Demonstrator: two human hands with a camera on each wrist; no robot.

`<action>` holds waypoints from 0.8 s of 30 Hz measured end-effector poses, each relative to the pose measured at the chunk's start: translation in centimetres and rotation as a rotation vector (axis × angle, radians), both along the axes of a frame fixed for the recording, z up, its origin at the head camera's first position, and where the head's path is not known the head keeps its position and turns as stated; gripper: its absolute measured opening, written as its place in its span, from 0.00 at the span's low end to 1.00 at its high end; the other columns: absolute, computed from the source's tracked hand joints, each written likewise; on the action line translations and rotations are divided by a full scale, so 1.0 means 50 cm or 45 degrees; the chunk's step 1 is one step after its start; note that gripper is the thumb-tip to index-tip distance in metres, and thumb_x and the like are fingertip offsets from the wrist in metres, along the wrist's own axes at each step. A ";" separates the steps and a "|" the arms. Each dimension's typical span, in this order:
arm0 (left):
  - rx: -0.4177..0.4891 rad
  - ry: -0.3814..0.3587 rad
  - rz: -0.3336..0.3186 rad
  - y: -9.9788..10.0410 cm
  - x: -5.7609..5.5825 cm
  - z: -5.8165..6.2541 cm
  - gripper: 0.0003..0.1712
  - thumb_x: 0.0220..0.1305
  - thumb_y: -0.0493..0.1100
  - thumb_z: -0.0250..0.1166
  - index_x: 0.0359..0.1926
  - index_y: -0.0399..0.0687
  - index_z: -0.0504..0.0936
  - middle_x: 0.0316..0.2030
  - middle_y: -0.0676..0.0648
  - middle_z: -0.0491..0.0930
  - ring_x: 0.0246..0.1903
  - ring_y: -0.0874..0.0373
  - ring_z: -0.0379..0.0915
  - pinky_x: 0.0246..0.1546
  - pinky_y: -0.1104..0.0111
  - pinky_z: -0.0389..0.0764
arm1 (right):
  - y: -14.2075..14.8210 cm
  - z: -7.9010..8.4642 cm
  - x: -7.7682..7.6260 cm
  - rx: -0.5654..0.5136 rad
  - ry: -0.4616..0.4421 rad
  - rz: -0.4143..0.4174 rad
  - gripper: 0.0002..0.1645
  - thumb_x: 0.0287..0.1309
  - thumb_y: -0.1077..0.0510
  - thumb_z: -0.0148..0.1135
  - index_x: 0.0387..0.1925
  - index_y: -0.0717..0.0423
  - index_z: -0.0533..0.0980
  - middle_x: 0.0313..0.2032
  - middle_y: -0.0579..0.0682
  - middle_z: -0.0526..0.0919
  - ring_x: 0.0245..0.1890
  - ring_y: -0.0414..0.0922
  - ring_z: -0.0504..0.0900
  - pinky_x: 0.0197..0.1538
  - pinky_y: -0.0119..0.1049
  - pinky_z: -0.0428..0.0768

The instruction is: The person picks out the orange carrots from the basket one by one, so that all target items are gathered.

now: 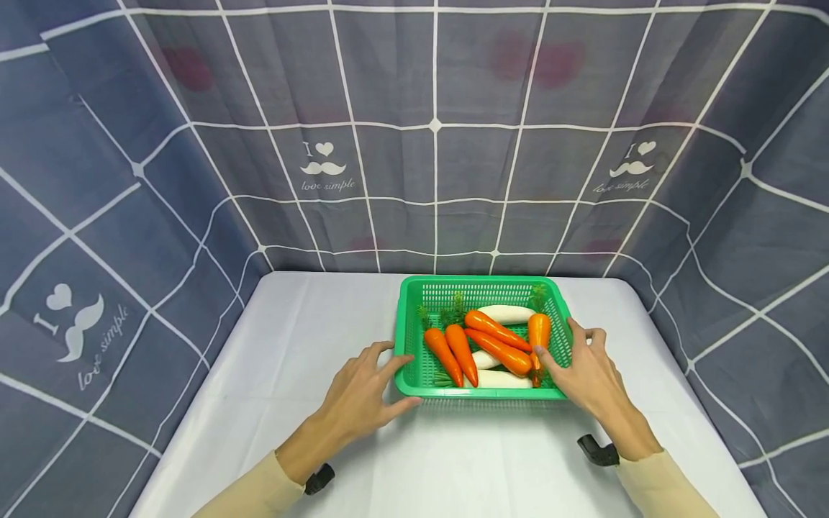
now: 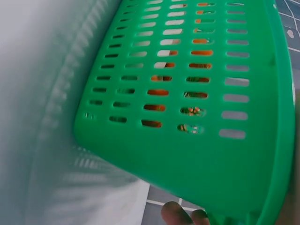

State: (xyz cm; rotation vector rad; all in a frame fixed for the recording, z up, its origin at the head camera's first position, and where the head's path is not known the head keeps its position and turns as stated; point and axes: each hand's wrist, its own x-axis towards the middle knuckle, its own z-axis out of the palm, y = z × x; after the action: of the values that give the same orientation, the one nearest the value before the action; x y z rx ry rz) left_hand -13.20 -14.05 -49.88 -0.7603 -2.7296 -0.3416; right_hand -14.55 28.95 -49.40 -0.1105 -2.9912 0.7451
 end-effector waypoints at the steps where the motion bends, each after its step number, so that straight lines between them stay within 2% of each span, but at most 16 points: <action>1: -0.004 -0.003 0.008 0.002 -0.001 0.003 0.45 0.66 0.81 0.77 0.76 0.67 0.86 0.70 0.42 0.84 0.53 0.45 0.89 0.43 0.56 0.91 | 0.001 -0.001 -0.002 0.006 0.003 0.004 0.68 0.81 0.21 0.59 0.94 0.65 0.50 0.76 0.81 0.63 0.29 0.56 0.81 0.27 0.44 0.77; 4: -0.014 -0.033 0.044 0.007 -0.006 0.015 0.47 0.68 0.83 0.73 0.77 0.65 0.85 0.68 0.43 0.84 0.49 0.48 0.88 0.39 0.58 0.89 | 0.006 -0.004 -0.011 0.019 0.008 0.019 0.67 0.81 0.21 0.60 0.94 0.64 0.51 0.79 0.79 0.63 0.32 0.57 0.84 0.28 0.44 0.79; 8: -0.004 -0.054 0.082 0.018 -0.016 0.033 0.48 0.69 0.84 0.71 0.78 0.62 0.86 0.68 0.43 0.84 0.51 0.47 0.88 0.38 0.58 0.88 | 0.010 -0.007 -0.026 0.018 0.007 0.048 0.68 0.81 0.22 0.61 0.95 0.63 0.49 0.81 0.78 0.61 0.38 0.63 0.88 0.31 0.52 0.85; 11: 0.009 -0.033 0.079 0.029 -0.027 0.048 0.46 0.71 0.81 0.73 0.77 0.59 0.87 0.68 0.42 0.85 0.52 0.46 0.89 0.37 0.58 0.87 | 0.010 -0.012 -0.033 0.007 -0.001 0.071 0.69 0.81 0.22 0.61 0.96 0.62 0.45 0.81 0.78 0.61 0.41 0.66 0.89 0.34 0.56 0.87; 15: 0.050 -0.048 0.038 0.054 -0.047 0.070 0.42 0.71 0.75 0.77 0.75 0.57 0.88 0.66 0.43 0.86 0.44 0.48 0.89 0.32 0.60 0.86 | 0.014 -0.020 -0.034 -0.011 -0.002 0.094 0.70 0.81 0.22 0.61 0.96 0.60 0.42 0.82 0.79 0.61 0.40 0.65 0.90 0.35 0.56 0.88; 17: 0.079 -0.093 0.005 0.070 -0.062 0.082 0.41 0.72 0.72 0.79 0.75 0.56 0.89 0.65 0.43 0.87 0.41 0.48 0.89 0.33 0.60 0.88 | 0.017 -0.022 -0.034 -0.016 0.006 0.096 0.70 0.82 0.23 0.61 0.97 0.60 0.41 0.82 0.79 0.61 0.40 0.65 0.90 0.36 0.58 0.88; 20: 0.104 -0.211 -0.042 0.093 -0.087 0.099 0.39 0.73 0.70 0.80 0.76 0.57 0.87 0.66 0.44 0.87 0.39 0.49 0.88 0.34 0.60 0.89 | 0.018 -0.024 -0.035 -0.029 0.019 0.094 0.69 0.83 0.23 0.60 0.97 0.58 0.41 0.83 0.78 0.60 0.44 0.68 0.90 0.40 0.61 0.89; 24: 0.083 -0.384 -0.078 0.117 -0.122 0.112 0.39 0.74 0.66 0.80 0.79 0.58 0.85 0.69 0.43 0.85 0.41 0.50 0.88 0.38 0.58 0.91 | 0.012 -0.026 -0.040 -0.051 0.021 0.094 0.67 0.84 0.23 0.59 0.97 0.55 0.41 0.83 0.77 0.61 0.50 0.72 0.90 0.45 0.67 0.90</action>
State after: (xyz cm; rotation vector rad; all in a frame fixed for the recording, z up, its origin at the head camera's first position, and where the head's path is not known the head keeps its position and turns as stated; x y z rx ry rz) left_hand -19.28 -8.21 -44.29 -0.8357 -2.9593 -0.6007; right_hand -16.54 29.55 -50.71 0.0041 -2.9803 0.8092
